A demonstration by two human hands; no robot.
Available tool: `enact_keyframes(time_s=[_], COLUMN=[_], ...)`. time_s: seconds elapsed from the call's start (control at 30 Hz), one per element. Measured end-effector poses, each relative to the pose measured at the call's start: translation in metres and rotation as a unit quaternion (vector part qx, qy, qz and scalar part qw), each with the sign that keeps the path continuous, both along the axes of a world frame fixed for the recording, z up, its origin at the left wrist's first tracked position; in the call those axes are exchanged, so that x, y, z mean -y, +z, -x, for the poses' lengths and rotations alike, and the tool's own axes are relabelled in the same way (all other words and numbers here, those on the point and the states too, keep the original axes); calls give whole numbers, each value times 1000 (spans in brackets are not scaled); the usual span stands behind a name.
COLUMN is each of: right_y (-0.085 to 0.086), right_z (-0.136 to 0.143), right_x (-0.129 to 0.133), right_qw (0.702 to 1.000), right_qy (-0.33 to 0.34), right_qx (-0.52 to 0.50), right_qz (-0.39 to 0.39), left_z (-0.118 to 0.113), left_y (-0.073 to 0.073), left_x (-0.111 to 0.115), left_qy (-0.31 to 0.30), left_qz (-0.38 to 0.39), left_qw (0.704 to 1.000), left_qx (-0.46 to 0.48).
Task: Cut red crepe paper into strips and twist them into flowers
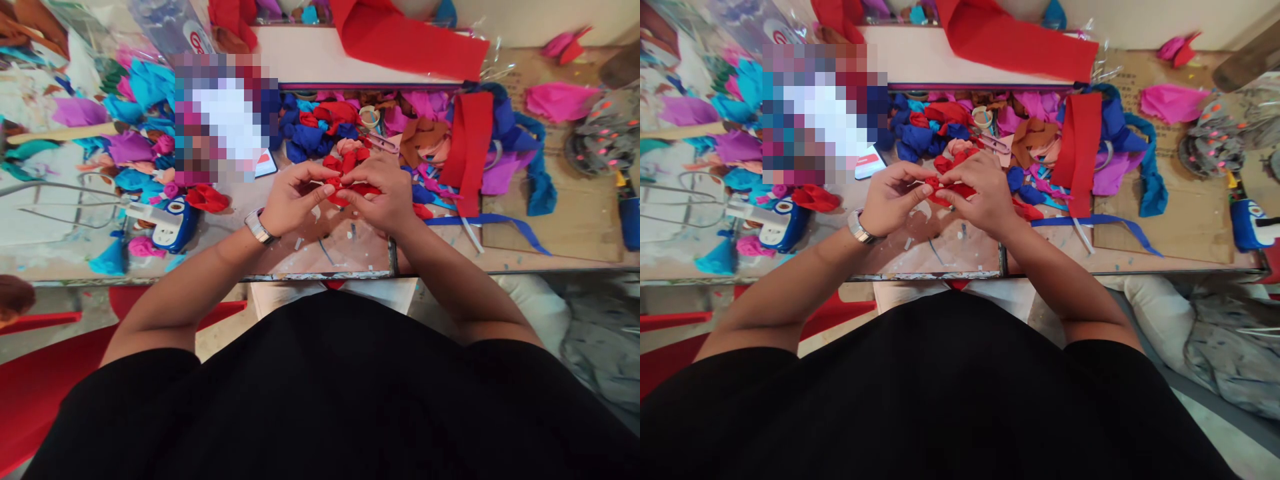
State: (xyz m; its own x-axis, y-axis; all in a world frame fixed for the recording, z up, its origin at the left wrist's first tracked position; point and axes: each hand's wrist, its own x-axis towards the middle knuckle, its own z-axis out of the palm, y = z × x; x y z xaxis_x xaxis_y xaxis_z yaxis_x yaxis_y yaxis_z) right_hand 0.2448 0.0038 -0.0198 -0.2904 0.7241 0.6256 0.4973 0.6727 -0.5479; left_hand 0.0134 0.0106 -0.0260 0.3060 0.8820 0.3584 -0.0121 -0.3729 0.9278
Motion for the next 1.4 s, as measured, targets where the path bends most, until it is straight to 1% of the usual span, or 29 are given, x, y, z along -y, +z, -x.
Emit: enact_keyframes(time_s=[0.17,0.33,0.53,0.63,0.8,0.97,1.07,1.13,1.27,1.4], right_y=[1,2,1,1,3,4,4,4,7,13], right_z=[-2,0,2,2,1,2,1,0,0,1], right_x=[-1,2,2,2,2,3,3,3,4,6], right_qw=[1000,999,999,999,1000,999,999,1000,998,998], right_qy=[11,16,36,36,15,19,18,16,8,0], right_qx=[3,-18,6,16,-8,-23,-24,-26,-36,-36], right_qz=[-9,-24,8,22,18,-16,-12,7,44,51], left_z=[-1,0,-1,-2,-3,-1,0,0,1,2], left_y=[0,1,-6,-9,-7,-4,-3,-3,-1,-3], left_x=[0,0,-1,-1,3,4,2,1,-1,-3], left_qy=[-5,-23,-26,-19,23,18,20,11,-32,-76], left_qz=[7,17,27,14,-1,-8,-3,15,49,85], left_qw=[1000,1000,999,999,1000,999,999,1000,998,993], left_qx=[6,1,30,28,-6,-35,-28,-18,-8,-15])
